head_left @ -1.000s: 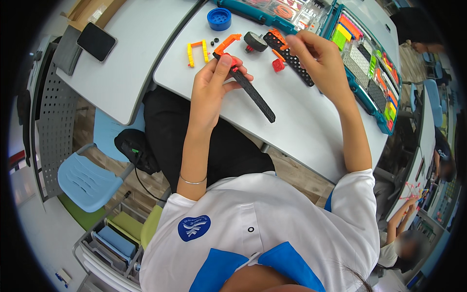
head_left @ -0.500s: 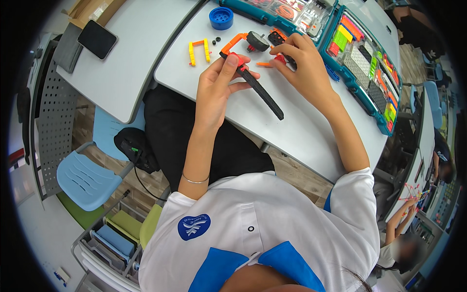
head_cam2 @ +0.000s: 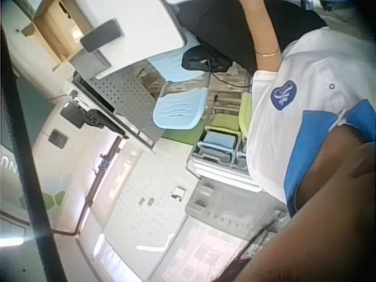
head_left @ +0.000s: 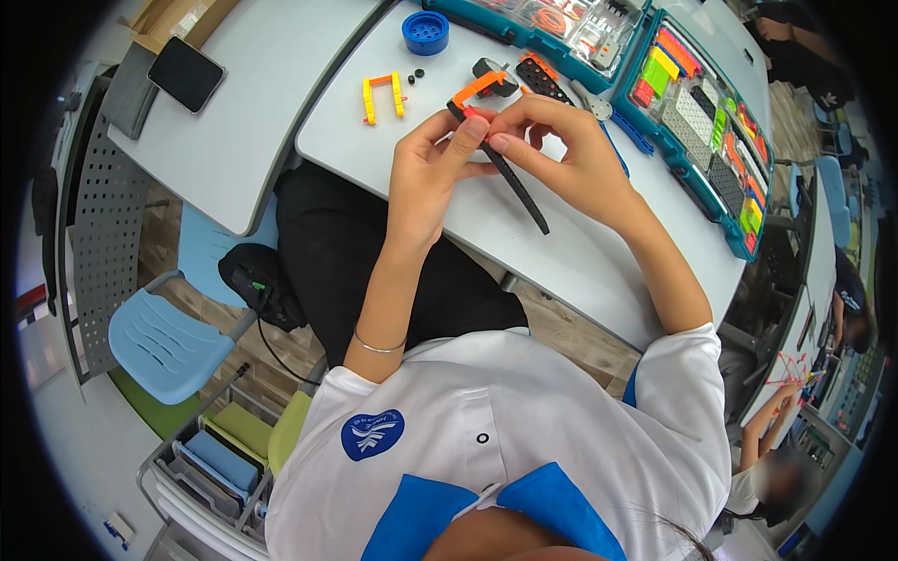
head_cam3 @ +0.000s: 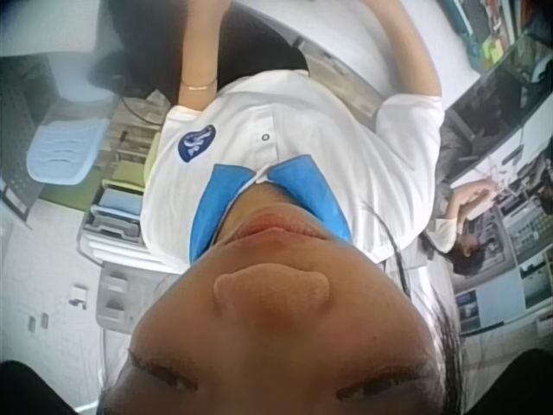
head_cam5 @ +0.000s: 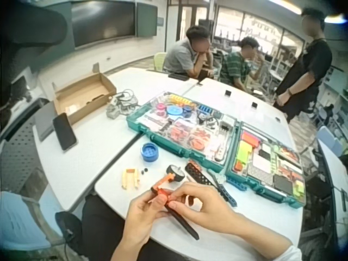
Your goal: The person assembles a small knitting machine using colorful plastic parts and a blue tool. They connect various components, including black, orange, and yellow pieces, and use the tool to secure parts together. The assembly process involves careful alignment and attachment of multiple small parts.
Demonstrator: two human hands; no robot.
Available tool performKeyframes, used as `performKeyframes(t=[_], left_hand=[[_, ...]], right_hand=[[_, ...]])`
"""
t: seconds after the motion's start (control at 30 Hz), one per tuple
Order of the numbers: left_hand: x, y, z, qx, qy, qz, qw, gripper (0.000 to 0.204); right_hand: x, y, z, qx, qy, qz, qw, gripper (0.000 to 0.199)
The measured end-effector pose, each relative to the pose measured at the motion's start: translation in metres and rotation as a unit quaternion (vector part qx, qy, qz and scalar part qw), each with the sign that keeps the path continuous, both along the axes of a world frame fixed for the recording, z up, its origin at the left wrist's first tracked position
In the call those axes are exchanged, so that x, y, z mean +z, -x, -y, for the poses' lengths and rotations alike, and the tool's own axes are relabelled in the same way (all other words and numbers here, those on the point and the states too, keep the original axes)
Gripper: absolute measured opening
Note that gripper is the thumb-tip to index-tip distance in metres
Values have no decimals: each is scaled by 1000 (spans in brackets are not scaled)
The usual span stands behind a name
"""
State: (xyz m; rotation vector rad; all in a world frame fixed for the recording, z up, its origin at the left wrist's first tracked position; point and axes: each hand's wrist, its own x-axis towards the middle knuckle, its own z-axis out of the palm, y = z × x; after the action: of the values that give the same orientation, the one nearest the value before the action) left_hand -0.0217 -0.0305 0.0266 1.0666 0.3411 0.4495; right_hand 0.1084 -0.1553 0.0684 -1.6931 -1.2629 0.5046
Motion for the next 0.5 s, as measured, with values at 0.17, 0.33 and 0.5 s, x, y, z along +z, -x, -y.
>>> performKeyframes(t=[0.17,0.33,0.5], left_hand=[[1,1,1,-7,-24,-16,1000,39],[1,2,2,5,-108,-19,994,33],[14,6,12,-36,-70,1,997,32]], right_hand=[[1,-4,2,-7,21,-21,1000,18],[7,-2,-1,-113,-4,-48,992,27],[12,-3,4,4,104,-69,992,30]])
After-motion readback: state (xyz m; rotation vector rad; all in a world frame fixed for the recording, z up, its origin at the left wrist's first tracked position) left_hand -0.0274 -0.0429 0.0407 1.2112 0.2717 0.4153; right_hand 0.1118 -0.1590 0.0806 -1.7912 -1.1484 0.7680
